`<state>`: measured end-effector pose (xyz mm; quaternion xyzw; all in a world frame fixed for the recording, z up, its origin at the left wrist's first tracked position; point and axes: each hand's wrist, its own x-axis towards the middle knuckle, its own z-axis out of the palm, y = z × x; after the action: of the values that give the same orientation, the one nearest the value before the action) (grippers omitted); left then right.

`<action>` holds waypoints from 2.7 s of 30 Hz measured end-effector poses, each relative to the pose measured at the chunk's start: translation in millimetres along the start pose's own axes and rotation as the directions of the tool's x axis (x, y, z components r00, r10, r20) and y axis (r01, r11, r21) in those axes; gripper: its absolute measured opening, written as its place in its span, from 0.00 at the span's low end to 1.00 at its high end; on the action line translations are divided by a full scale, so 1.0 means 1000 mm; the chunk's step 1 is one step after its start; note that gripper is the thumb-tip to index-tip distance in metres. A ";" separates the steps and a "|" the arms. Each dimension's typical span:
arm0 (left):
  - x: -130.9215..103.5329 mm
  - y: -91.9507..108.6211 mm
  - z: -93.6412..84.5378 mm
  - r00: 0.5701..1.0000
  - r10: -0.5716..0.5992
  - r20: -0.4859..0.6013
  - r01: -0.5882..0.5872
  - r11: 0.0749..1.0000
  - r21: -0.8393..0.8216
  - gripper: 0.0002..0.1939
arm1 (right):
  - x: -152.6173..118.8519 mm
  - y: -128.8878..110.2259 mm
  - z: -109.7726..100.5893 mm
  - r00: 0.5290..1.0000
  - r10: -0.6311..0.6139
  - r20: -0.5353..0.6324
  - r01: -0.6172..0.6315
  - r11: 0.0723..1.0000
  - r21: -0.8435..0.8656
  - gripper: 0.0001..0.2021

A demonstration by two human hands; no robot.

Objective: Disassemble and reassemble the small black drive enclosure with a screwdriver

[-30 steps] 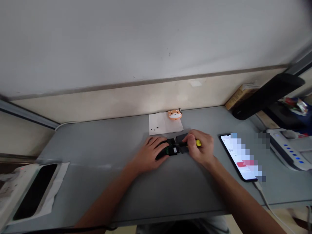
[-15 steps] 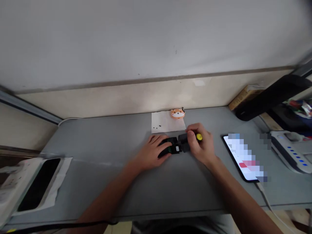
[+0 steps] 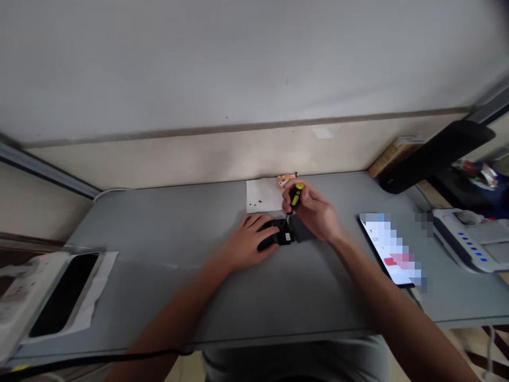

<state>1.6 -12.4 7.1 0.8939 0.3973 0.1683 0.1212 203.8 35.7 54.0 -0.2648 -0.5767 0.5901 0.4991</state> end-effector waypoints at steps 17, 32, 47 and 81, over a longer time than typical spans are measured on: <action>0.000 -0.007 0.006 0.999 0.028 -0.037 -0.029 0.999 -0.033 0.15 | 0.001 0.000 0.005 0.990 0.055 -0.130 -0.054 0.998 0.008 0.19; 0.001 -0.005 0.004 0.999 0.025 -0.041 -0.025 0.999 -0.024 0.13 | 0.001 0.007 -0.003 0.973 0.024 -0.229 -0.006 0.997 0.081 0.16; -0.001 0.000 0.008 0.991 0.030 -0.130 -0.031 1.000 -0.001 0.12 | -0.005 0.001 0.010 0.990 0.060 -0.125 -0.011 0.934 0.357 0.15; 0.000 -0.002 0.007 0.998 0.049 -0.041 -0.047 0.997 0.061 0.15 | -0.006 -0.001 0.016 0.993 0.045 -0.110 -0.016 0.968 0.250 0.18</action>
<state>2.9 -11.5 -0.1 0.9027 0.3831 0.1781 0.0817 192.1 23.7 56.4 -0.2426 -0.4646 0.6490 0.5515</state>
